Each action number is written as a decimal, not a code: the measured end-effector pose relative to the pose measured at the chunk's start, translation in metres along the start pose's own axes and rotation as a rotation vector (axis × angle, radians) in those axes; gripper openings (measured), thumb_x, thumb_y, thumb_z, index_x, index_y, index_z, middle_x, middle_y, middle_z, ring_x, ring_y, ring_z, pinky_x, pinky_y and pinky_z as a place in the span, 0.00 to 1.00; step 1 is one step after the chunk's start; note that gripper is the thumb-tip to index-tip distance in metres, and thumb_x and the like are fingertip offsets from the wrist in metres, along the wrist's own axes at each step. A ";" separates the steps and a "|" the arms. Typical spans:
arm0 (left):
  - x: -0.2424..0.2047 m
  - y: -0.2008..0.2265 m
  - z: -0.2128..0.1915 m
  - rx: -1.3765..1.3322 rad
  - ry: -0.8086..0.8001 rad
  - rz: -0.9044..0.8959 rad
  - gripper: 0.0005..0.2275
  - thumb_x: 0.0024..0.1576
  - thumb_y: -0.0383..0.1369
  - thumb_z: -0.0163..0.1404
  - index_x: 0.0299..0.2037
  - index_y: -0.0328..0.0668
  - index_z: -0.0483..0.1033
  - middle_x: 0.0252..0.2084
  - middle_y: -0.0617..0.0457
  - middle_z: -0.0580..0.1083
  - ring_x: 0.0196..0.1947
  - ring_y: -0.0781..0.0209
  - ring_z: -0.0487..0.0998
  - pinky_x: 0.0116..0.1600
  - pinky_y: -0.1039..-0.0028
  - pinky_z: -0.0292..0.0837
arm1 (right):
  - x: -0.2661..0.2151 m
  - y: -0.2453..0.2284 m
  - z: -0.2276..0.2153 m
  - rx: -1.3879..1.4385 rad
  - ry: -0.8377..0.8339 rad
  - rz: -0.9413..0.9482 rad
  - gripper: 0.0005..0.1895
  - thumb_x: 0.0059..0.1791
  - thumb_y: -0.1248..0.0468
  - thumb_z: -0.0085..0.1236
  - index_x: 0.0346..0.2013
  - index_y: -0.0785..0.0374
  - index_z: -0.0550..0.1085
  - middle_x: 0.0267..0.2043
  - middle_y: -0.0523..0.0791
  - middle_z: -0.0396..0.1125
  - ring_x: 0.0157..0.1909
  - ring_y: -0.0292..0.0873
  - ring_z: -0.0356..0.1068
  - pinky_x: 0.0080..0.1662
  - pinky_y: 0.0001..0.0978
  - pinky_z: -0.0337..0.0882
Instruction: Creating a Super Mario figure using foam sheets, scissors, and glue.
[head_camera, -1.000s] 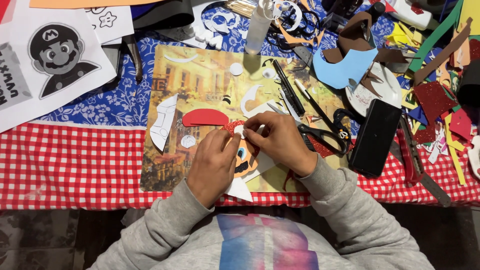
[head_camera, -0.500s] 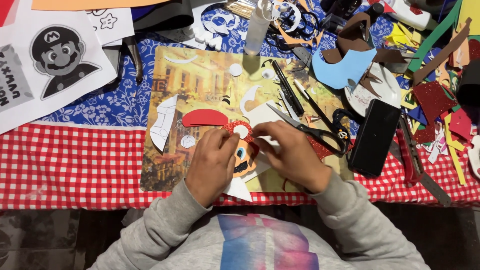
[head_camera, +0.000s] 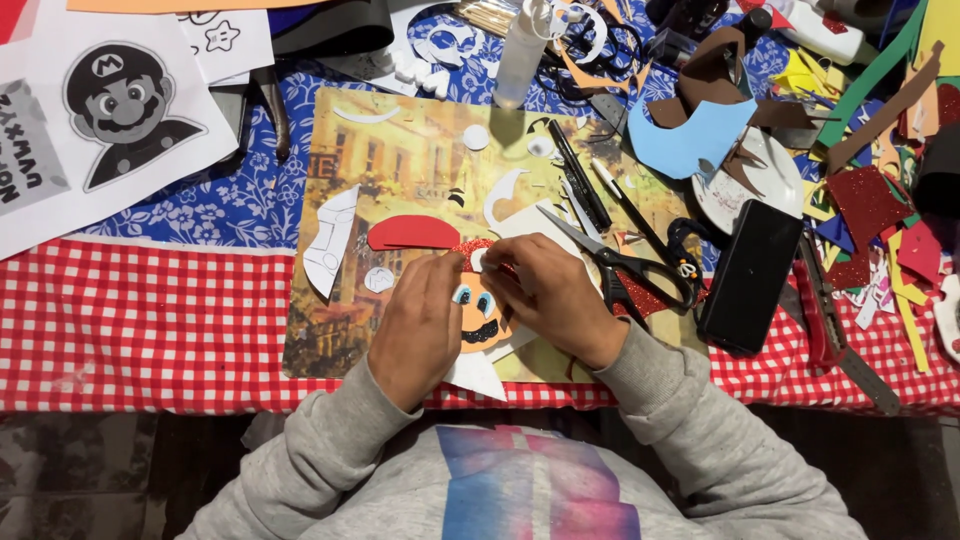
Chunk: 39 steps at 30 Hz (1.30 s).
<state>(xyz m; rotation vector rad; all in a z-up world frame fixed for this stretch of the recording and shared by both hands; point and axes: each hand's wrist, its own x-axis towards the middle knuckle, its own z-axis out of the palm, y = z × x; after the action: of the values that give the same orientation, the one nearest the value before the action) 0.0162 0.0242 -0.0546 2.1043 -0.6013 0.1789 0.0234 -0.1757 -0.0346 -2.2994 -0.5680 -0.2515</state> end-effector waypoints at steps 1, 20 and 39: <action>0.000 0.000 0.000 -0.015 0.000 -0.007 0.19 0.52 0.16 0.46 0.55 0.28 0.66 0.45 0.37 0.72 0.49 0.40 0.73 0.55 0.56 0.68 | 0.000 0.000 0.000 -0.003 0.013 -0.004 0.15 0.48 0.65 0.68 0.46 0.65 0.73 0.41 0.48 0.71 0.41 0.47 0.74 0.41 0.36 0.74; -0.002 -0.003 -0.001 -0.027 0.032 0.065 0.19 0.53 0.17 0.46 0.56 0.28 0.66 0.49 0.35 0.72 0.52 0.36 0.72 0.57 0.55 0.68 | 0.003 -0.003 0.003 -0.059 0.022 -0.019 0.13 0.47 0.64 0.68 0.43 0.63 0.74 0.37 0.46 0.72 0.40 0.49 0.73 0.43 0.37 0.72; 0.002 0.001 0.001 0.132 0.024 0.160 0.13 0.55 0.22 0.51 0.50 0.27 0.76 0.45 0.41 0.72 0.48 0.44 0.74 0.54 0.60 0.70 | -0.002 0.000 -0.007 0.077 0.118 0.112 0.07 0.52 0.68 0.60 0.45 0.65 0.76 0.42 0.47 0.77 0.44 0.42 0.80 0.46 0.31 0.77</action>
<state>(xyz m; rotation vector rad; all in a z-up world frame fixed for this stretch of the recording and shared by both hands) 0.0174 0.0224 -0.0536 2.1771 -0.7620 0.3417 0.0213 -0.1816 -0.0309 -2.2162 -0.3819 -0.3033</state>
